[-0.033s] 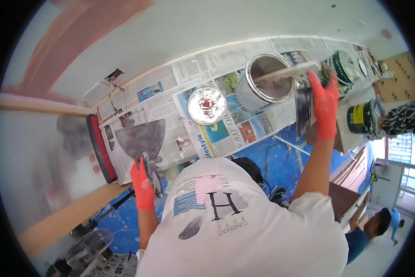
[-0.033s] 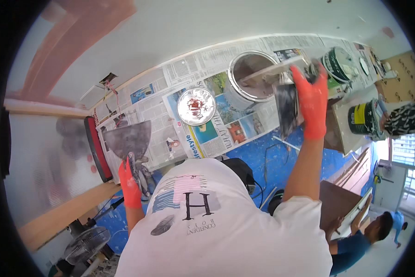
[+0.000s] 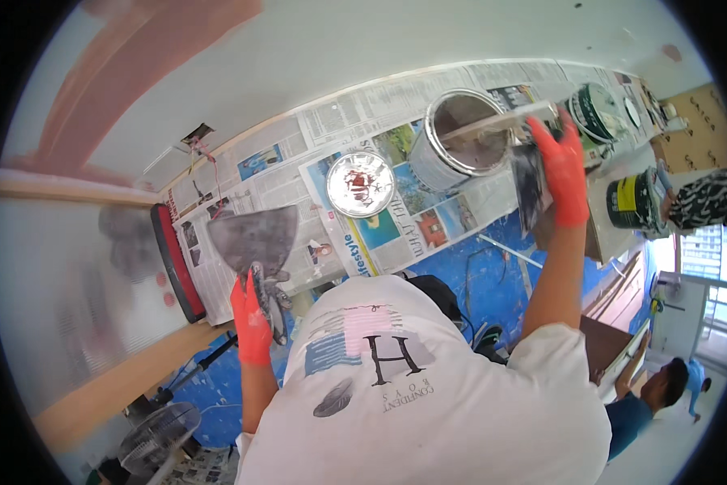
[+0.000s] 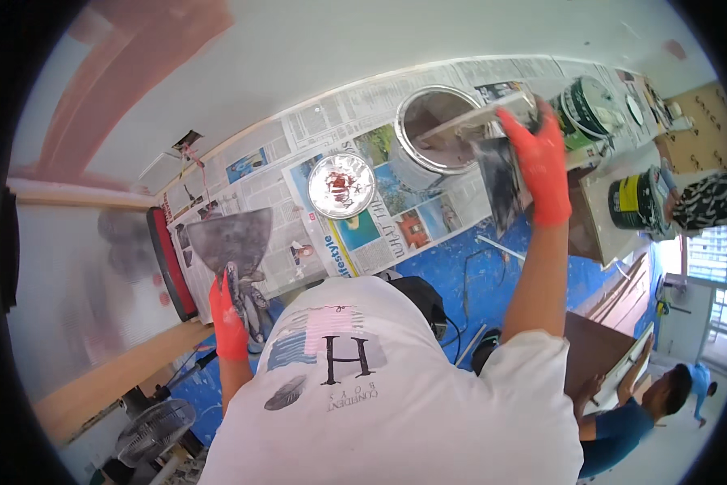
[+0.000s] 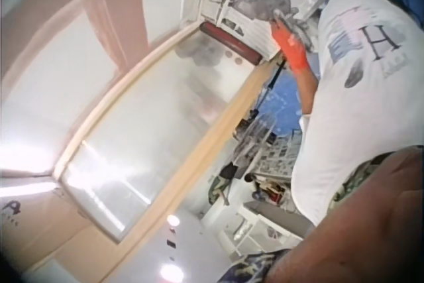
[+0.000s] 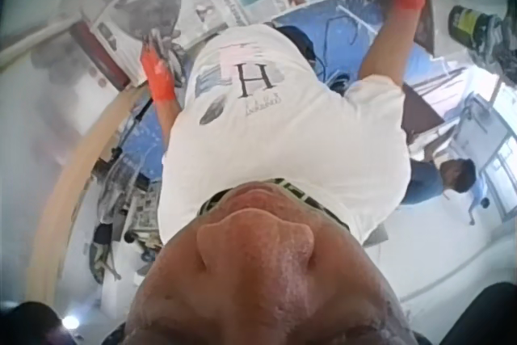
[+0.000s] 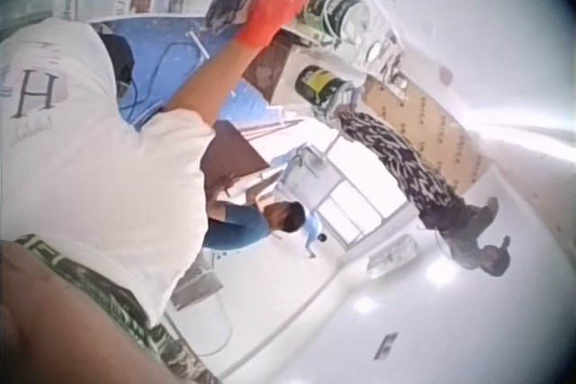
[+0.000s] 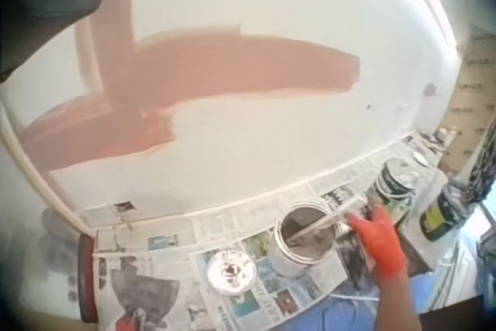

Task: The person mixes joint compound on a hawk and then applies it to a wall surface using a putty knife, smoothing the compound over seams and joints.

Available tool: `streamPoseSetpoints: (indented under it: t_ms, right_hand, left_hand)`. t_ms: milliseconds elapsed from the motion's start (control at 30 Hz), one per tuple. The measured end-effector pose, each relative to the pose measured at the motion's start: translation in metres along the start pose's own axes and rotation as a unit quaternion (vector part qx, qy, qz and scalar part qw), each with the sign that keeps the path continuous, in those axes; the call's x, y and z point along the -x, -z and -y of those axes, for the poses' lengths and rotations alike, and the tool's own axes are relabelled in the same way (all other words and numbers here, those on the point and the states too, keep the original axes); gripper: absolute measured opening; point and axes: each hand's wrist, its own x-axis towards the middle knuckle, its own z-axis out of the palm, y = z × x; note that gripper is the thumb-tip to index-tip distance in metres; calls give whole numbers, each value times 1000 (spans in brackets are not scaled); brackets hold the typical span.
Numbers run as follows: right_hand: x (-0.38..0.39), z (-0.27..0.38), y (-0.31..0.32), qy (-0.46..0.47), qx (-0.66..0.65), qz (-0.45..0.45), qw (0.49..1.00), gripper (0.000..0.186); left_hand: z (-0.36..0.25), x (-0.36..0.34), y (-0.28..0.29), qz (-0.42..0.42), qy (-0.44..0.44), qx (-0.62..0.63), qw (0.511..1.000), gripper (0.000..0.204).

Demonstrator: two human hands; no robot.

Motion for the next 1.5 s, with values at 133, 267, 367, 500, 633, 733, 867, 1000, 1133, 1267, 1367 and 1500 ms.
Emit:
streamPoseSetpoints:
  t_ms: [133,267,367,500,633,733,867,1000,1133,1267,1367,1500]
  right_hand:
    - [-25,-13,-22,-66,-4,213,975,44]
    - [-25,-15,-27,50,97,241,964,35]
    - [-30,-12,0,-24,-43,198,979,33]
    - [-39,-6,50,-27,-95,125,987,25]
    - [-34,8,88,-34,-173,32,984,26]
    - [-33,30,114,-34,-165,15,986,27]
    - [-23,72,139,-88,-181,-69,977,29]
    - [-10,87,144,-68,-196,-111,972,30]
    - [-3,56,111,-112,-204,-61,971,31]
    - [7,54,115,-114,-191,-58,973,29]
    - [13,57,126,-65,-165,3,984,30]
    - [19,53,124,41,-67,109,991,39]
  left_hand:
    - [-32,-28,-25,183,-101,-126,970,39]
    - [-63,-44,-59,269,-133,-203,932,43]
    - [-91,-39,-88,331,-49,-165,928,41]
    - [-57,-81,-87,351,-481,-383,707,49]
    - [-71,-85,-129,406,-494,-344,687,73]
    - [-68,-112,-164,481,-461,-306,681,83]
    - [-83,-108,-200,511,-431,-319,672,62]
    - [-102,-90,-228,531,-132,-230,805,30]
    - [-97,-88,-232,529,-76,-162,830,23]
    - [-97,-88,-228,516,-140,-158,830,24]
    - [-97,-88,-225,510,-138,-154,835,25]
    - [-95,-88,-225,496,-53,-128,857,26]
